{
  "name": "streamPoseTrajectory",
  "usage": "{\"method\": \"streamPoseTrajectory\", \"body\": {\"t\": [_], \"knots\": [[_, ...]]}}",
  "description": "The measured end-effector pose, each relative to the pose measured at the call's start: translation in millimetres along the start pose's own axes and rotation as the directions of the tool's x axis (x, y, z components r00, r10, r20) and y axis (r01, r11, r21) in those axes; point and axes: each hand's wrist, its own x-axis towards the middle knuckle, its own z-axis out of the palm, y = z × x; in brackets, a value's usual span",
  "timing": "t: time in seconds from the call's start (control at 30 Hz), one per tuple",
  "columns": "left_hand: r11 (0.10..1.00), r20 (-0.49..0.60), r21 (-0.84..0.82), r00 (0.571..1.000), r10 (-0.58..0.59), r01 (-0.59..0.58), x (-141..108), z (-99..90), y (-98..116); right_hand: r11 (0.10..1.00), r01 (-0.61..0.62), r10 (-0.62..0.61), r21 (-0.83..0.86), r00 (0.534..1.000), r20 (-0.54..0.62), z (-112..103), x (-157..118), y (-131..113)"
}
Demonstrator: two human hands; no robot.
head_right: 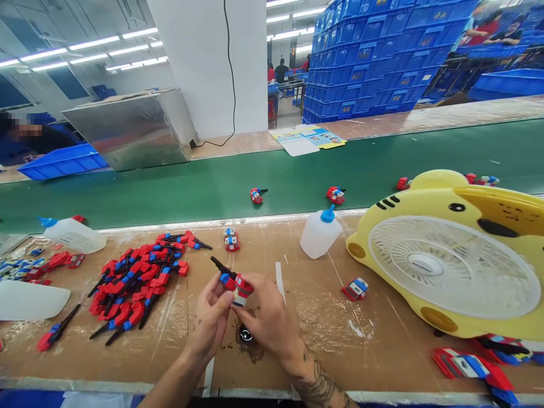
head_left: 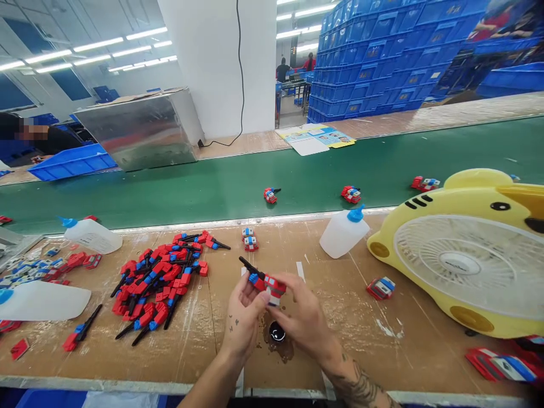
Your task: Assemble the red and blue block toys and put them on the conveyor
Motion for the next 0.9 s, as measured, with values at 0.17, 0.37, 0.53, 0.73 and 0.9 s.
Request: {"method": "streamPoseTrajectory", "body": {"t": [0.17, 0.37, 0.53, 0.73, 0.9], "knots": [[0.982, 0.004, 0.078, 0.985, 0.172, -0.172, 30.7, 7.6, 15.5, 0.944, 0.258, -0.266, -0.206, 0.964, -0.013, 14.6, 34.6, -6.1], [0.406, 0.175, 0.872, 0.948, 0.264, -0.274, 168.0, -14.0, 70.7, 0.982, 0.024, -0.022, -0.188, 1.0, 0.013, 25.2, 96.5, 48.3], [0.034, 0.209, 0.976, 0.968, 0.138, -0.216, 277.8, -16.9, 97.9, 0.921, -0.047, 0.104, -0.388, 0.987, 0.126, 55.3, 109.7, 96.3], [-0.302, 0.104, 0.943, 0.987, -0.125, -0.137, 351.2, -17.6, 87.9, 0.91, -0.008, 0.106, -0.415, 0.971, 0.213, 59.6, 103.3, 109.9], [-0.396, 0.065, 0.901, 0.959, -0.277, -0.176, 378.8, -16.9, 84.6, 0.948, -0.111, 0.178, -0.3, 0.962, 0.207, 54.2, 105.9, 111.7]]}}
